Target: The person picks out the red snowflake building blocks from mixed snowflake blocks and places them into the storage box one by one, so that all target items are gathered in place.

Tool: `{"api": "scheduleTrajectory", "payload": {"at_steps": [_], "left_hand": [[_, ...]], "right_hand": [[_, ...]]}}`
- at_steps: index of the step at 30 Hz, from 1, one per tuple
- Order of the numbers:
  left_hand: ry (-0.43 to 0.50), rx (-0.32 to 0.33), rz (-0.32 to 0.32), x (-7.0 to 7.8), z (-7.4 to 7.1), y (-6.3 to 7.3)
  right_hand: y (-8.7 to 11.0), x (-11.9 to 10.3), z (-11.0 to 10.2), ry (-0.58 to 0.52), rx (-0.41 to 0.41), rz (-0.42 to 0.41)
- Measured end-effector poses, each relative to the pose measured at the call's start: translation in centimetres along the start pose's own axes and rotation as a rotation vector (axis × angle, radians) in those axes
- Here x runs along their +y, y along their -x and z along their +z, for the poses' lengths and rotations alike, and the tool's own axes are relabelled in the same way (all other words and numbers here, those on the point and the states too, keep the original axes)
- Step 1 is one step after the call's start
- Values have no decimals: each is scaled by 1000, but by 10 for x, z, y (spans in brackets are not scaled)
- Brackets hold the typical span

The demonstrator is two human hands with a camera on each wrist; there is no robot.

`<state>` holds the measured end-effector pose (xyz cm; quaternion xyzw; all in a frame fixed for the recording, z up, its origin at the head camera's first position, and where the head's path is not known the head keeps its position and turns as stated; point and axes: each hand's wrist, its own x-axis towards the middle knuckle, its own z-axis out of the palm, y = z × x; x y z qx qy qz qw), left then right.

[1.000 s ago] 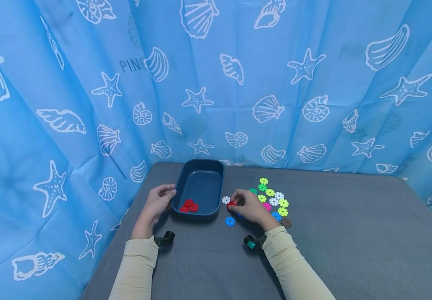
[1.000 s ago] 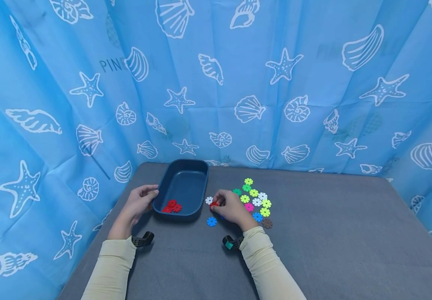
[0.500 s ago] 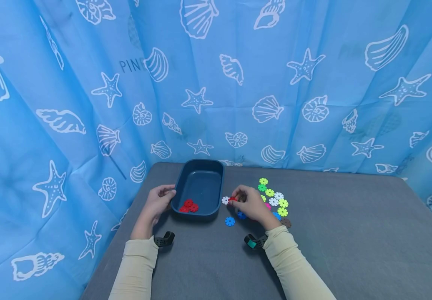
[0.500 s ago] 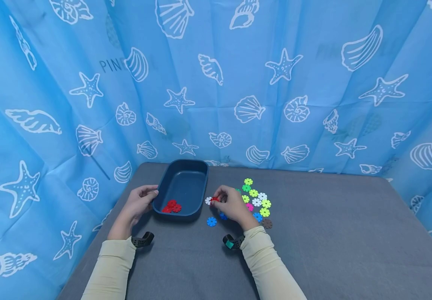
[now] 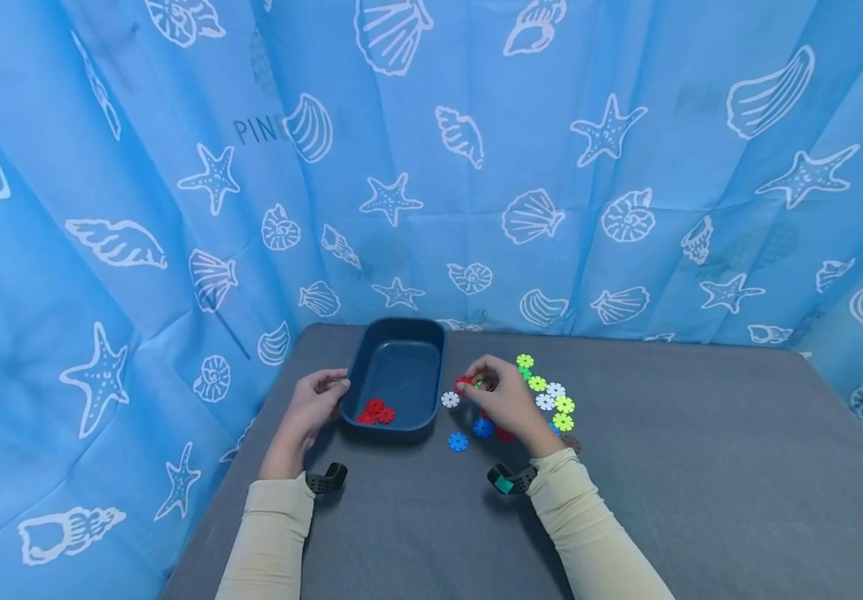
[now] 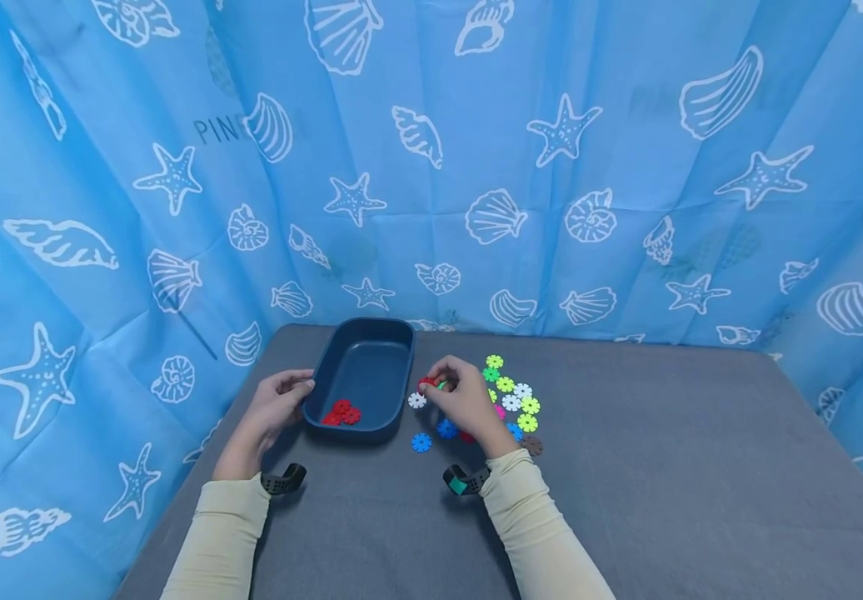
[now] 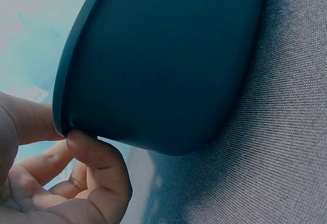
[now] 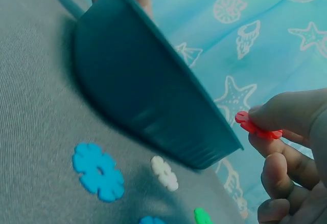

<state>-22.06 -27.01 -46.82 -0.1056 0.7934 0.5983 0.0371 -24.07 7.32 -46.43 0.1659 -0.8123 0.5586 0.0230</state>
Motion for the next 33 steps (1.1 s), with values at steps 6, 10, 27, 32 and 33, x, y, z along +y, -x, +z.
{"api": "scheduleTrajectory", "payload": {"at_steps": [6, 10, 27, 32, 33], "left_hand": [[-3, 2, -7, 0, 1, 0], [-9, 4, -7, 0, 1, 0], [-21, -3, -8, 2, 2, 1], [-15, 1, -4, 2, 2, 2], [-13, 2, -4, 2, 2, 3]], "right_hand": [[1, -9, 0, -38, -5, 11], [2, -14, 1, -71, -16, -2], [5, -21, 15, -220, -86, -23], [5, -22, 19, -225, -119, -17], [5, -21, 20, -225, -121, -17]]}}
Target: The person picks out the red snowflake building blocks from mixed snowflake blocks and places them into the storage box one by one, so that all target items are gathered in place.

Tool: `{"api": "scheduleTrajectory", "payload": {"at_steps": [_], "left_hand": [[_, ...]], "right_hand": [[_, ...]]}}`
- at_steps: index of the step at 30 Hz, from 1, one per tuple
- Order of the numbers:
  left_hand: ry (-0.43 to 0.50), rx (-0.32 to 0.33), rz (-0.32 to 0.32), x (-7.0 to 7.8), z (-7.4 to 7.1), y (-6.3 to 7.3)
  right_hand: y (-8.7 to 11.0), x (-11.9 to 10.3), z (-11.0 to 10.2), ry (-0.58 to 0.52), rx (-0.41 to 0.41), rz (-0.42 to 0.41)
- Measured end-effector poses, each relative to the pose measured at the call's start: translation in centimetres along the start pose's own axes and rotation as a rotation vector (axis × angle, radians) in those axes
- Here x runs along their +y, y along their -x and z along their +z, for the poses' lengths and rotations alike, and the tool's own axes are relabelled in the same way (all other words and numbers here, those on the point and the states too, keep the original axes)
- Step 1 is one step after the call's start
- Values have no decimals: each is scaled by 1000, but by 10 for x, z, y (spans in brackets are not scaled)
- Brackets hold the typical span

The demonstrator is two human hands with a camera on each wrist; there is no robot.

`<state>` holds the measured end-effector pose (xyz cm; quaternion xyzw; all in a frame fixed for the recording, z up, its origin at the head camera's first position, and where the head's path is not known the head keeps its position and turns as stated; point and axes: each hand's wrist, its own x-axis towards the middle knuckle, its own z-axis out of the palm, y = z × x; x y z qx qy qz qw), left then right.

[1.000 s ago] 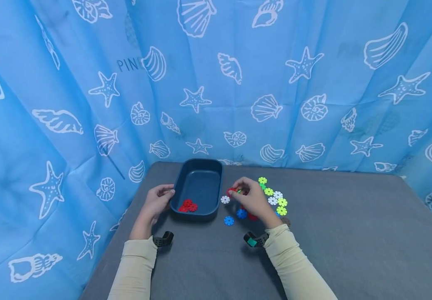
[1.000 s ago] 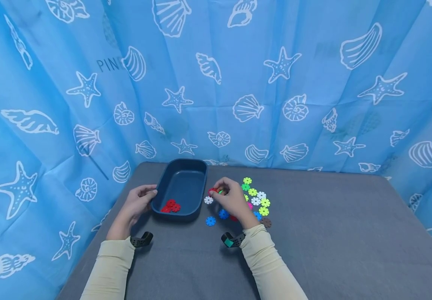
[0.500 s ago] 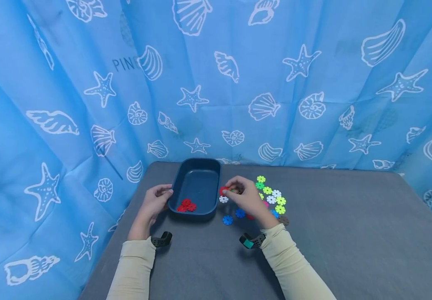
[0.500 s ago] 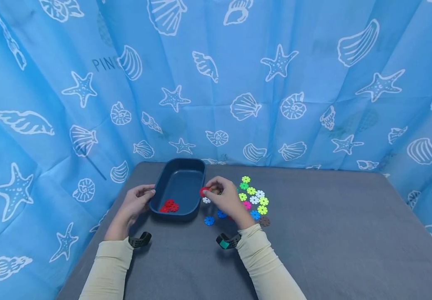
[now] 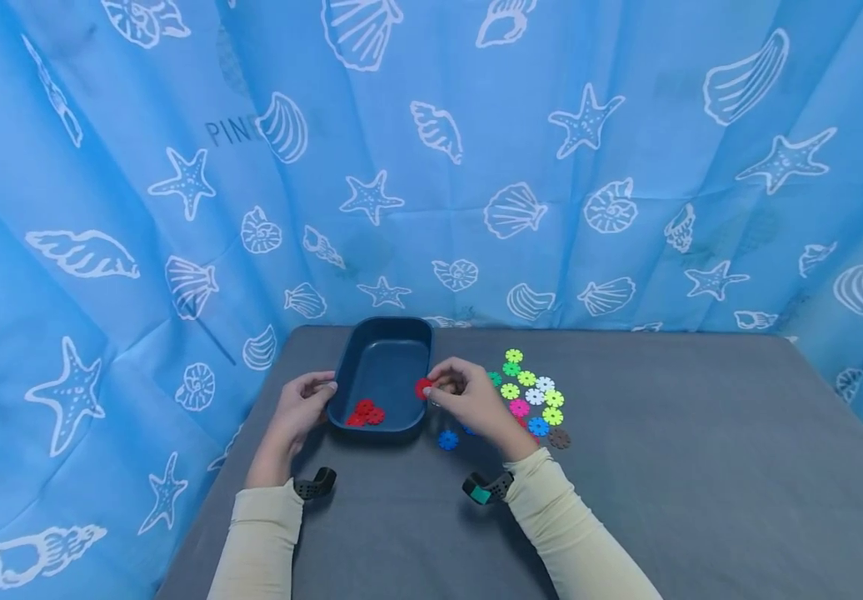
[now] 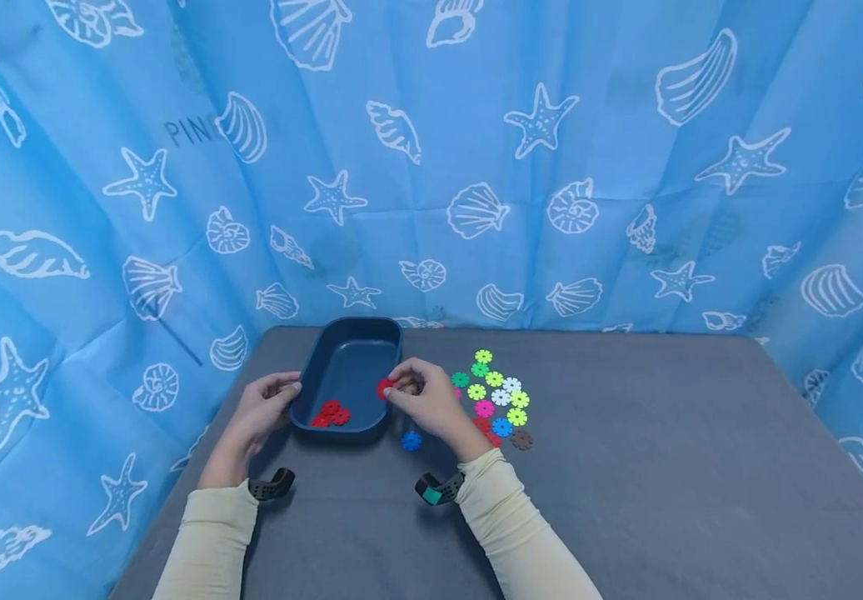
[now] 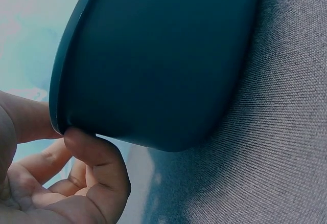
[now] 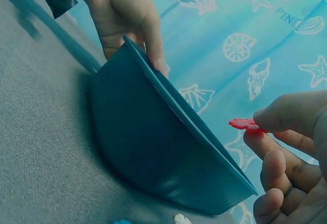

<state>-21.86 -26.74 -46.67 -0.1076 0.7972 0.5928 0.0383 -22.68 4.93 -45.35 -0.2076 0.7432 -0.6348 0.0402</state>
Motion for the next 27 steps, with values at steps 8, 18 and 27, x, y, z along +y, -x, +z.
{"api": "scheduleTrajectory", "payload": {"at_steps": [8, 18, 27], "left_hand": [[9, 12, -1, 0, 2, 1], [-1, 14, -16, 3, 4, 3], [-8, 8, -10, 4, 3, 3]], "right_hand": [[1, 1, 5, -21, -25, -5], [2, -3, -3, -6, -33, -13], [7, -10, -26, 87, 5, -17]]}}
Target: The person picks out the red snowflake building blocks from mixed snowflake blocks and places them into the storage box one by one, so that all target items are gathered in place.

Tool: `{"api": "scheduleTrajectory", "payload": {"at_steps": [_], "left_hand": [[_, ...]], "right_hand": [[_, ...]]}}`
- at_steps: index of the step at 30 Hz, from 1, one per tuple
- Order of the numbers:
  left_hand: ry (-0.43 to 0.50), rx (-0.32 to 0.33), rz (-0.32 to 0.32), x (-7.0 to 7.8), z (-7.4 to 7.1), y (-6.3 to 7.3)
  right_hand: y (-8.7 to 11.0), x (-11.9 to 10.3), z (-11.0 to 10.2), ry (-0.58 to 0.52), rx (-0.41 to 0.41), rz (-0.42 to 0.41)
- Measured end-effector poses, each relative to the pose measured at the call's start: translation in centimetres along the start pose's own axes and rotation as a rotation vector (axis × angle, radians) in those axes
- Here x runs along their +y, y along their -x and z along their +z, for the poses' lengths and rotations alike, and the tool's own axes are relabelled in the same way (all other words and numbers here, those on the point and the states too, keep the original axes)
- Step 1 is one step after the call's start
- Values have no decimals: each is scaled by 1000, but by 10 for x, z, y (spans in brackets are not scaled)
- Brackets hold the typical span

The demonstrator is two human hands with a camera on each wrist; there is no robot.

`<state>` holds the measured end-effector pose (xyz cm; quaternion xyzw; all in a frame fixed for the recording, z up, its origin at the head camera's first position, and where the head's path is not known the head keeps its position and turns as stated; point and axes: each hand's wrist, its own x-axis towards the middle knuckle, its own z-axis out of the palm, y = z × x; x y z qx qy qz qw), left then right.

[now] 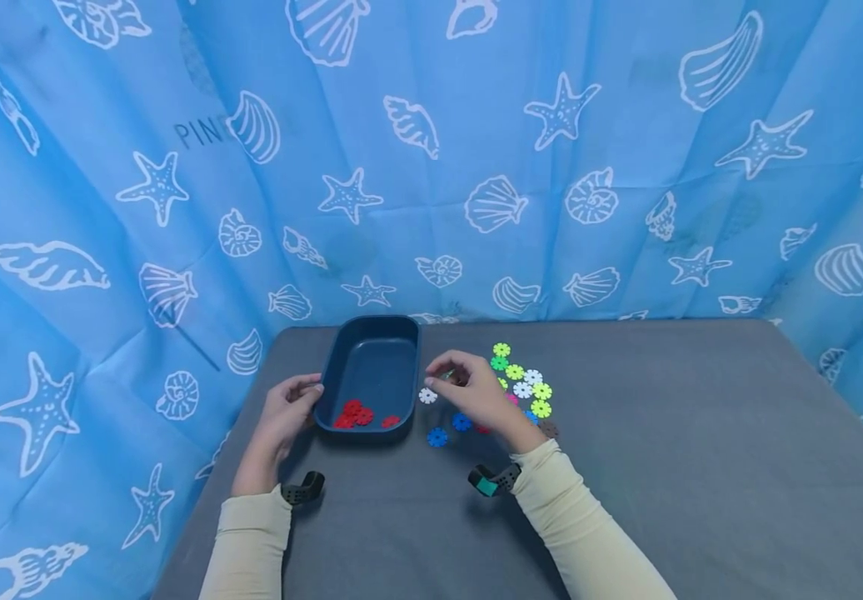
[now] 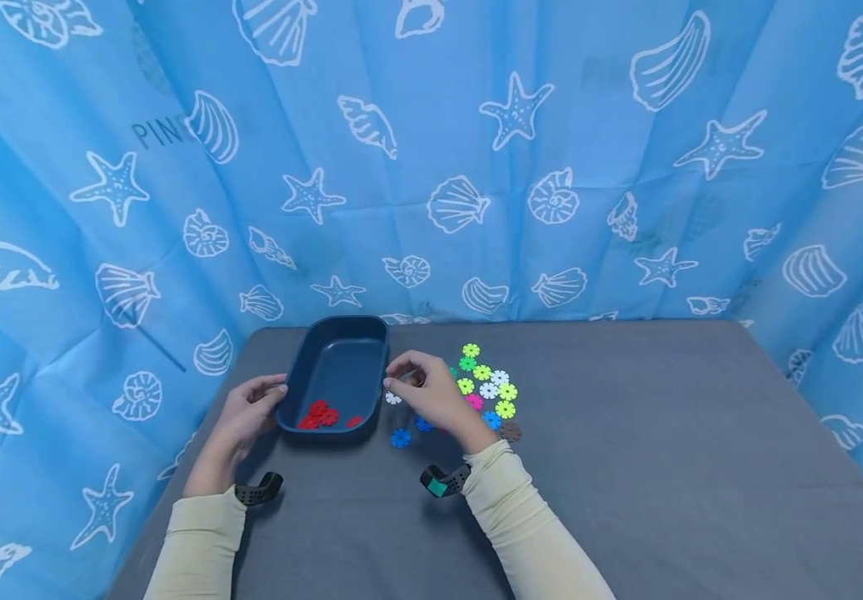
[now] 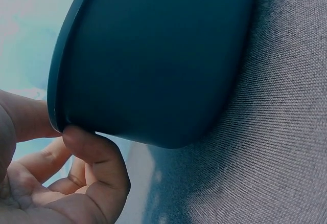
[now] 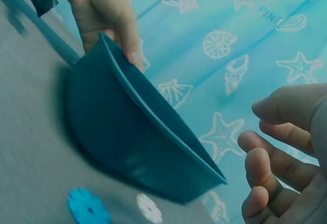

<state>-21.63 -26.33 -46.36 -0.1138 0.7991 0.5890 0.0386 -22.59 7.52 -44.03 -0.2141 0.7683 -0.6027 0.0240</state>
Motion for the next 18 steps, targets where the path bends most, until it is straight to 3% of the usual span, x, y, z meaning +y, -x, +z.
{"api": "scheduleTrajectory", "payload": {"at_steps": [8, 18], "left_hand": [[-1, -3, 0, 0, 1, 0], [-18, -17, 13, 0, -3, -1]], "right_hand": [[13, -1, -33, 88, 3, 56], [27, 14, -59, 126, -18, 60]]}}
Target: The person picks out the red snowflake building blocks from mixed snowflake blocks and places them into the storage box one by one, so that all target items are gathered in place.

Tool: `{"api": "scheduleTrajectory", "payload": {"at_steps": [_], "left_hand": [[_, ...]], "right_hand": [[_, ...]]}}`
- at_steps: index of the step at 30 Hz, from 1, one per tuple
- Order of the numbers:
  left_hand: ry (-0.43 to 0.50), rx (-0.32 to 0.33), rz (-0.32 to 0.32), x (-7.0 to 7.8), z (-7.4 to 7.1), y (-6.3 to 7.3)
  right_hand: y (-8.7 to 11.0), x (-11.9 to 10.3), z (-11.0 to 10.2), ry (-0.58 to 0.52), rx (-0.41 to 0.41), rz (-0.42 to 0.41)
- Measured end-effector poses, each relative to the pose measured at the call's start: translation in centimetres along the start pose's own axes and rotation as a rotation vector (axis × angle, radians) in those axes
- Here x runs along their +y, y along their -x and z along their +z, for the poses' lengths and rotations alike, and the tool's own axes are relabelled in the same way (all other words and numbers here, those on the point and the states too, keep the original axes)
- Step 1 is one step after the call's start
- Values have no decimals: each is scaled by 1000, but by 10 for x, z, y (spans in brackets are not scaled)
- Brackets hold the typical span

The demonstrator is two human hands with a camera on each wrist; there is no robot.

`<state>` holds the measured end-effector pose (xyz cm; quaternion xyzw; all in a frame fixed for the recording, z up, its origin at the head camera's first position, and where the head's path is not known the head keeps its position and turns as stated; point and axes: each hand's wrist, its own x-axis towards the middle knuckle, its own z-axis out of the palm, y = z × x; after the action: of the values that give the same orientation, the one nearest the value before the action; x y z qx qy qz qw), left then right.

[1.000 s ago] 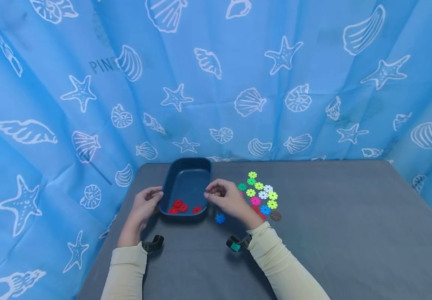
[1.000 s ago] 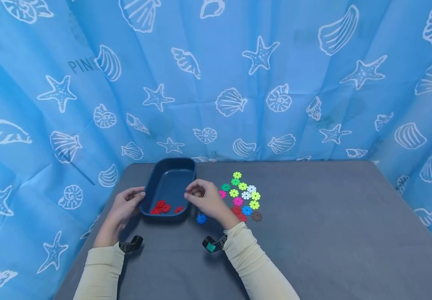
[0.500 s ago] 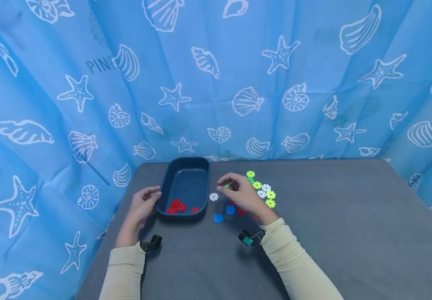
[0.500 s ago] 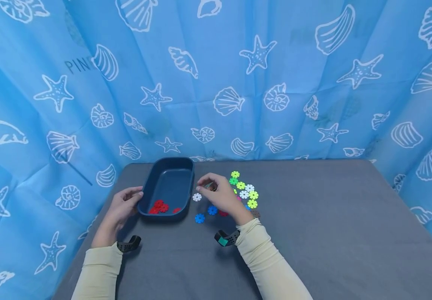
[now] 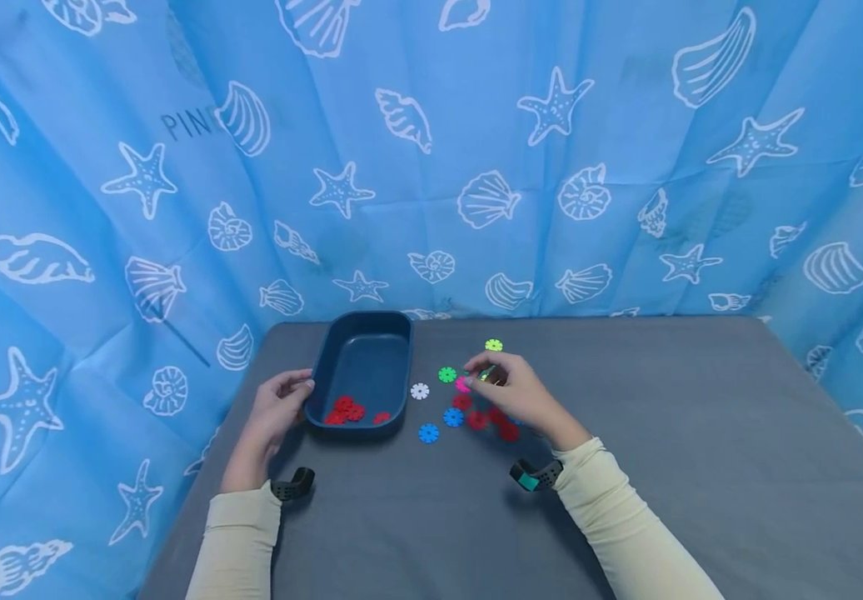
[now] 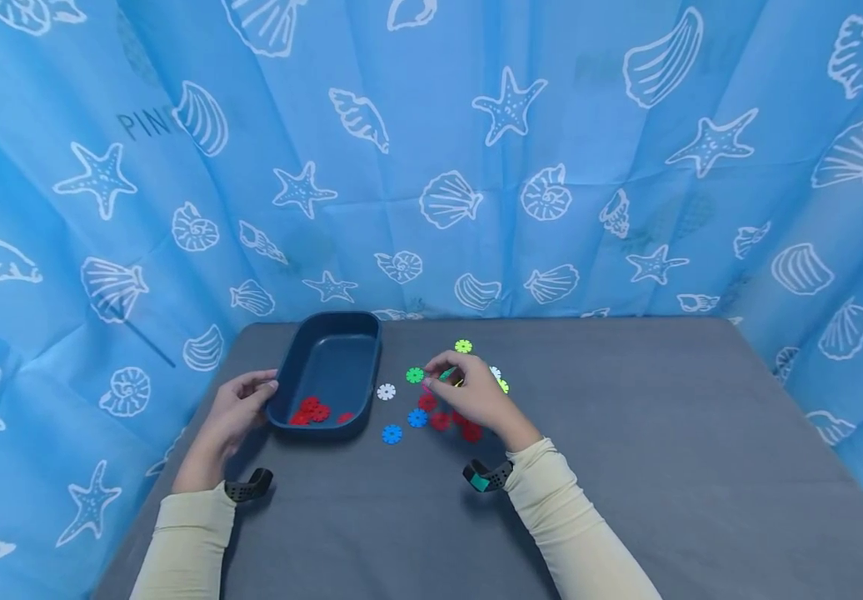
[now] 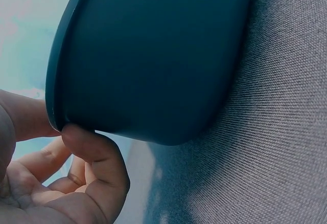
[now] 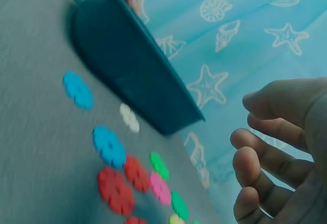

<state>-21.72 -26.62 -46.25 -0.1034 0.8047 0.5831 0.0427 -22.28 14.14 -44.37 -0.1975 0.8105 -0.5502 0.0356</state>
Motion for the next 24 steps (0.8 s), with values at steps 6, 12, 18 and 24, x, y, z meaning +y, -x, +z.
{"api": "scheduleTrajectory", "payload": {"at_steps": [6, 12, 18, 24], "left_hand": [[-30, -3, 0, 1, -1, -1], [-34, -11, -9, 0, -2, -1], [-37, -9, -17, -1, -2, 0], [-42, 0, -11, 0, 1, 1]], "right_hand": [[11, 13, -12, 75, -42, 1], [19, 27, -17, 133, -69, 3], [19, 34, -19, 142, -73, -7], [21, 38, -22, 199, -77, 8]]}}
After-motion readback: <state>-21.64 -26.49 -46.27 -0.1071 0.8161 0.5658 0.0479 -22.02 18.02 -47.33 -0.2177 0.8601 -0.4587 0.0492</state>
